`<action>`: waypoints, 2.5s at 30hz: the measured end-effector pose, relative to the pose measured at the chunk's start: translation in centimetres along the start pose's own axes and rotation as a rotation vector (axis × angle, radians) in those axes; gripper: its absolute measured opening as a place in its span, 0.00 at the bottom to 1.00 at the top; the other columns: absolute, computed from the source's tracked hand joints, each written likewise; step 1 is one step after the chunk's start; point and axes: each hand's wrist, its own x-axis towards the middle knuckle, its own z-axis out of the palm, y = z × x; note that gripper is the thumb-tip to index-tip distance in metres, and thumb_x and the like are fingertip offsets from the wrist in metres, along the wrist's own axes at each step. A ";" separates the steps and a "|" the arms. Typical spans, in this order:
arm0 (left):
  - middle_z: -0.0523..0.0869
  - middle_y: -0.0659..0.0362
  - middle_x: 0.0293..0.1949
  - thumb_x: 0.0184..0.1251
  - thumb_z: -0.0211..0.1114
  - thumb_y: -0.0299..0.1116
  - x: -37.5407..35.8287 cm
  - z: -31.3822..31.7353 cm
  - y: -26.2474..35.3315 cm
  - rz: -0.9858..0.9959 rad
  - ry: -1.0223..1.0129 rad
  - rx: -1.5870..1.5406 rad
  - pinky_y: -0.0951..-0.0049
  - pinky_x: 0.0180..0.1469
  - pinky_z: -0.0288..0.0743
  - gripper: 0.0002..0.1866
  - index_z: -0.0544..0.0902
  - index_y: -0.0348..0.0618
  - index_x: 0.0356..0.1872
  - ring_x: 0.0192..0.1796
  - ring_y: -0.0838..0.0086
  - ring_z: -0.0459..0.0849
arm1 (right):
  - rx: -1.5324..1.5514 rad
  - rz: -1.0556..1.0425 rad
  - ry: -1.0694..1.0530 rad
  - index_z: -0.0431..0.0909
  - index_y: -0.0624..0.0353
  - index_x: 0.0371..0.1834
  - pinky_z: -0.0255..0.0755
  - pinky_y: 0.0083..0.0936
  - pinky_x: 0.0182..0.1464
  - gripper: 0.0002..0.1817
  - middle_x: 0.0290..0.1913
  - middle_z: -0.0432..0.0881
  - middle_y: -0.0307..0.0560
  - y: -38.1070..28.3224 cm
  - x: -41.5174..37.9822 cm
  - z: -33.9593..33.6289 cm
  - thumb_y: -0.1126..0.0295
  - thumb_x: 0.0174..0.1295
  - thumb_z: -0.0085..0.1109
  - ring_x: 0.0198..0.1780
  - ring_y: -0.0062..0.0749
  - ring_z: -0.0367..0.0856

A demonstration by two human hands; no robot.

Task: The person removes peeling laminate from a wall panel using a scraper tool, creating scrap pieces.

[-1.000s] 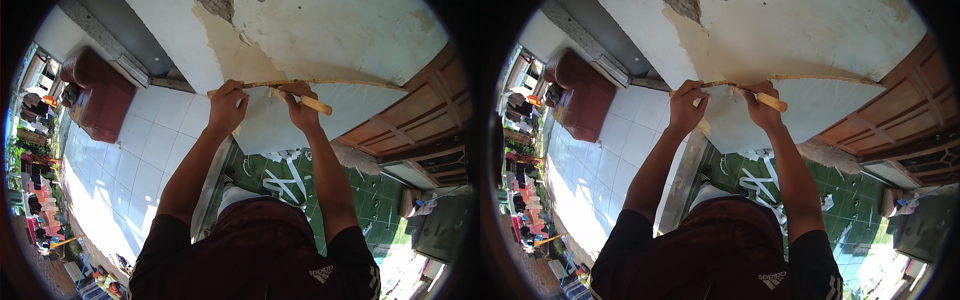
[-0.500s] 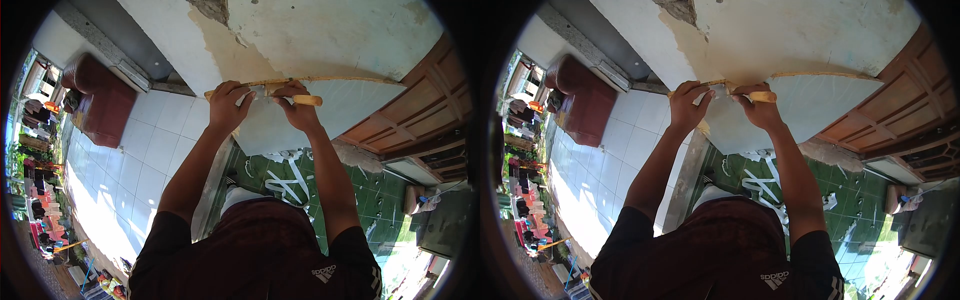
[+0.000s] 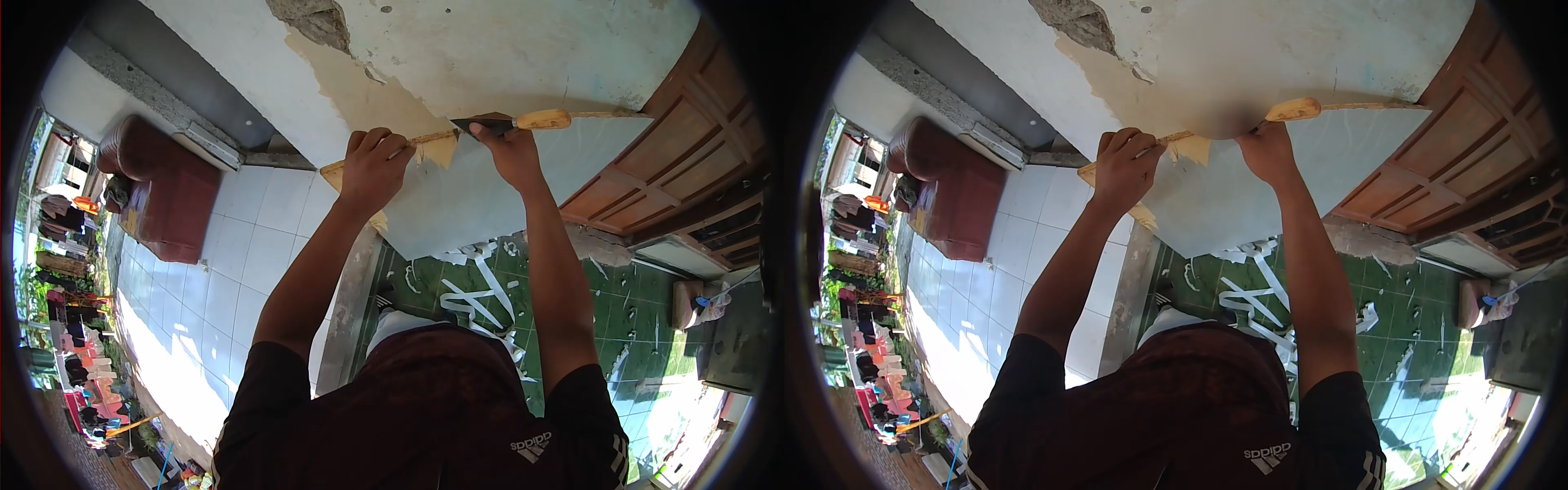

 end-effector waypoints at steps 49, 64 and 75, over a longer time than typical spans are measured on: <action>0.89 0.45 0.53 0.77 0.62 0.30 -3.9 -6.3 -4.2 -0.526 -0.388 -0.416 0.54 0.60 0.80 0.20 0.81 0.40 0.67 0.56 0.47 0.86 | 0.019 -0.272 0.208 0.89 0.66 0.51 0.78 0.31 0.55 0.10 0.48 0.89 0.50 1.9 -5.7 8.8 0.71 0.72 0.67 0.43 0.33 0.87; 0.80 0.51 0.66 0.78 0.70 0.44 -5.3 -10.1 0.9 -0.564 -1.235 -1.313 0.58 0.66 0.79 0.33 0.72 0.38 0.77 0.69 0.62 0.78 | -0.280 0.000 0.598 0.87 0.67 0.53 0.82 0.29 0.34 0.16 0.38 0.90 0.56 -5.2 -28.6 14.0 0.82 0.61 0.70 0.33 0.41 0.90; 0.59 0.45 0.82 0.81 0.67 0.38 -7.0 -10.4 10.2 -0.385 -1.352 -1.744 0.54 0.79 0.65 0.44 0.49 0.35 0.85 0.82 0.56 0.64 | -0.500 0.120 1.077 0.86 0.67 0.56 0.86 0.31 0.43 0.22 0.46 0.90 0.58 -14.1 -35.0 20.8 0.85 0.56 0.70 0.42 0.46 0.93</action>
